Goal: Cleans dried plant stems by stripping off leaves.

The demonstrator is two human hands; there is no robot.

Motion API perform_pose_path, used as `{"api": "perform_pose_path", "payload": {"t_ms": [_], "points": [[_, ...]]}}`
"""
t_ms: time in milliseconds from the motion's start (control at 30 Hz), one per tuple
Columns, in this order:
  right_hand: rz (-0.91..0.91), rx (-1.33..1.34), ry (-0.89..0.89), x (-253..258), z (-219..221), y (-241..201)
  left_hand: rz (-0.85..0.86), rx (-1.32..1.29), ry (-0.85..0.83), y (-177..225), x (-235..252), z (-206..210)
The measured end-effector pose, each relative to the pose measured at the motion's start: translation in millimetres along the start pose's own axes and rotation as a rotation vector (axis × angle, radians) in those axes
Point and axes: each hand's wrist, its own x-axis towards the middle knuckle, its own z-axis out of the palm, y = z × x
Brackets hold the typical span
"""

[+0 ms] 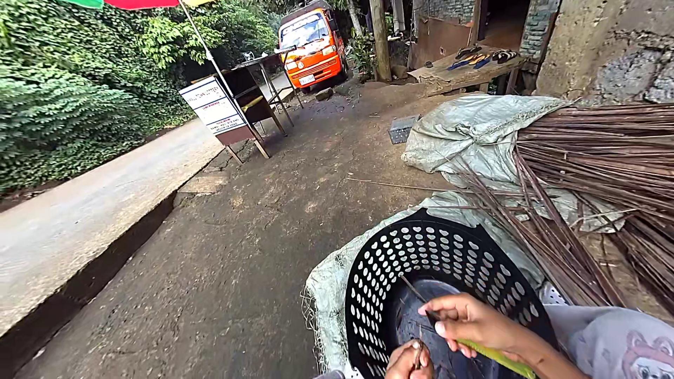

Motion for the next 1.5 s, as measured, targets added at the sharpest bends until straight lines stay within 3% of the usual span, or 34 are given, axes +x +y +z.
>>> {"api": "perform_pose_path", "payload": {"t_ms": [133,233,433,467,600,667,1000,1133,1233,1500], "points": [[0.069,-0.058,-0.142,1.2,14.2,9.6,0.016,0.015,0.065,-2.6,-0.6,2.4],[0.066,0.042,-0.030,0.9,22.5,15.0,0.006,0.061,0.105,-4.1,0.5,5.0],[0.105,0.252,0.320,-2.6,9.4,-7.4,0.008,0.182,0.027,-3.7,-13.4,3.1],[0.082,0.256,0.279,-6.9,2.5,-8.4,0.024,0.176,0.040,-5.5,-15.4,2.4],[0.042,0.095,-0.236,-18.2,-1.8,7.7,0.089,0.188,0.113,-9.3,-14.4,6.9],[0.030,0.090,-0.311,-16.5,10.6,18.5,0.095,0.195,0.110,-12.5,-13.0,9.3],[0.086,0.241,0.030,-11.1,13.6,3.1,0.030,0.342,0.041,-1.1,-20.2,3.4],[0.094,0.186,-0.218,-10.1,7.2,12.3,0.088,0.315,0.172,-3.7,-20.0,9.5],[0.140,0.113,-0.333,-8.4,11.8,17.9,0.127,0.311,0.165,-4.2,-19.9,9.8],[0.050,0.177,-0.094,-9.3,33.0,16.1,0.109,0.267,0.167,0.9,-19.7,9.0]]}}
